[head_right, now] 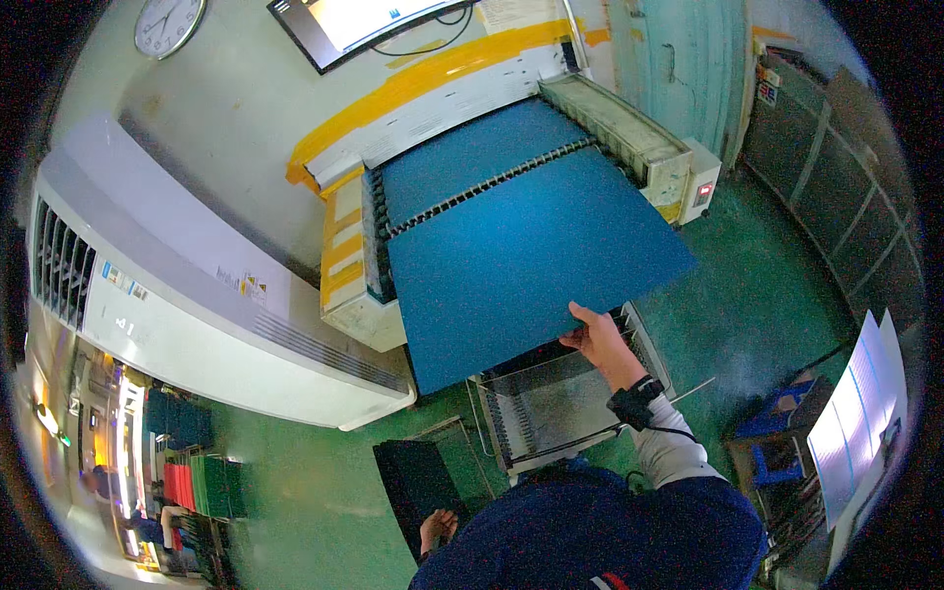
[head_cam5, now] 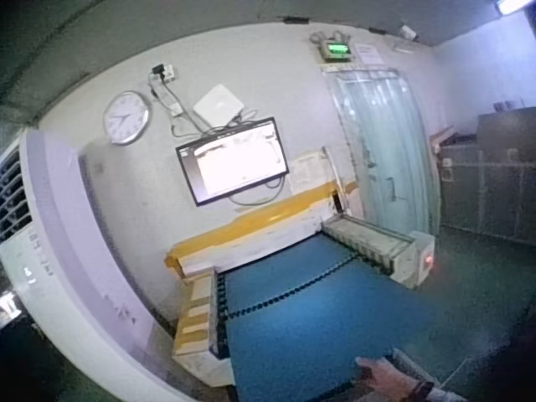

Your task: Taking blue industrial sheets from a conveyor machine and placing them into a vertical metal storage rack.

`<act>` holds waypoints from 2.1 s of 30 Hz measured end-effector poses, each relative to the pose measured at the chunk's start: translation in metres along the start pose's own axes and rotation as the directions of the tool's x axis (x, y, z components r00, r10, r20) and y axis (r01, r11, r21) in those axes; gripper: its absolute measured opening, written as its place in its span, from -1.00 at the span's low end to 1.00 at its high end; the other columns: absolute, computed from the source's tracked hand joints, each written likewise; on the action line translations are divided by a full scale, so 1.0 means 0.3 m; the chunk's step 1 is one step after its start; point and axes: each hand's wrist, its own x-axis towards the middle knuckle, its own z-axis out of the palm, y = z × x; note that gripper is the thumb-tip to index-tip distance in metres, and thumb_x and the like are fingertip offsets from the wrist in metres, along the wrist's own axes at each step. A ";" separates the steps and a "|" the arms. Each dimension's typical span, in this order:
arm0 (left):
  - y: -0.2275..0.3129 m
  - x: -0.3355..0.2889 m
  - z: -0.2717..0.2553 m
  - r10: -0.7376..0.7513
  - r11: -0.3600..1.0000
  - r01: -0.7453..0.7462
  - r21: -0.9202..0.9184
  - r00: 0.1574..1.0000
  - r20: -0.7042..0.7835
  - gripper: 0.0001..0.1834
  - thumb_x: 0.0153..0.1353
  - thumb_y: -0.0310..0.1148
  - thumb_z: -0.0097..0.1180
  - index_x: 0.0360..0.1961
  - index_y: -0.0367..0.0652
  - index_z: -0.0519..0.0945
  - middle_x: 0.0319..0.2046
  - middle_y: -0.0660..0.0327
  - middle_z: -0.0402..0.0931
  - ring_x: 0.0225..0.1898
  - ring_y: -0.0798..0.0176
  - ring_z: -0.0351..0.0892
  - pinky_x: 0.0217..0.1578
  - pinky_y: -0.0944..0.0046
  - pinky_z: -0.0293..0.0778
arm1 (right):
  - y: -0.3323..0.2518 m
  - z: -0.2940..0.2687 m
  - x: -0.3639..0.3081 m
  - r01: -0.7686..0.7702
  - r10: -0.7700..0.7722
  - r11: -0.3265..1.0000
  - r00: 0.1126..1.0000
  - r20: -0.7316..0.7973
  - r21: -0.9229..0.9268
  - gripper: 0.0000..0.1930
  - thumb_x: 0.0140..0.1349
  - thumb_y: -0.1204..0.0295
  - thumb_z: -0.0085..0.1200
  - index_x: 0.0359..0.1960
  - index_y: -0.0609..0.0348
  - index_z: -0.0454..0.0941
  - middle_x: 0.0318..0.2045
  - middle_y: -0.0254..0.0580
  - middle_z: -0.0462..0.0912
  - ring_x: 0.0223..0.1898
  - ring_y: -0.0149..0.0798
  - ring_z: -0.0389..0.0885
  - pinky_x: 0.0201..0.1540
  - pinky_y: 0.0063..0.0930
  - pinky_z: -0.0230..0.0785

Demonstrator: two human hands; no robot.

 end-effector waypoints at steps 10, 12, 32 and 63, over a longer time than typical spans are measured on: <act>-0.052 -0.078 0.058 0.204 0.970 -0.131 0.207 0.899 -0.388 -0.85 0.26 -0.36 0.03 -0.33 -0.25 0.48 -0.37 0.04 0.57 -0.39 0.01 0.58 -0.49 0.13 0.50 | -0.032 0.045 0.057 0.012 -0.011 0.999 0.999 -0.030 0.032 -0.76 0.18 0.32 0.14 -0.26 0.24 0.48 -0.40 -0.14 0.57 -0.48 -0.14 0.58 -0.48 -0.22 0.54; -0.047 -0.090 0.040 0.180 0.974 -0.117 0.194 0.920 -0.348 -0.85 0.27 -0.35 0.02 -0.32 -0.23 0.48 -0.37 0.04 0.57 -0.39 0.00 0.59 -0.49 0.14 0.50 | -0.027 0.046 0.082 -0.019 0.020 1.000 0.999 -0.044 0.017 -0.77 0.18 0.31 0.15 -0.28 0.20 0.48 -0.41 -0.15 0.58 -0.49 -0.13 0.58 -0.48 -0.22 0.53; -0.060 -0.064 -0.015 0.143 0.979 -0.094 0.179 0.948 -0.285 -0.83 0.27 -0.34 0.02 -0.29 -0.25 0.47 -0.40 0.05 0.59 -0.43 0.05 0.61 -0.49 0.12 0.53 | -0.017 0.046 0.190 -0.078 0.079 0.997 0.992 -0.098 0.016 -0.65 0.16 0.32 0.18 -0.19 0.30 0.35 -0.41 -0.06 0.46 -0.46 -0.08 0.53 -0.41 -0.15 0.50; -0.098 -0.107 0.045 0.100 0.995 -0.096 0.035 0.983 -0.153 -0.79 0.31 -0.35 -0.07 -0.46 -0.19 0.45 -0.56 0.17 0.44 -0.53 0.13 0.47 -0.54 0.22 0.41 | -0.019 0.075 0.304 -0.063 0.064 0.998 0.997 -0.033 0.026 -0.64 0.11 0.35 0.22 -0.20 0.29 0.36 -0.44 -0.14 0.39 -0.51 -0.07 0.54 -0.40 -0.13 0.53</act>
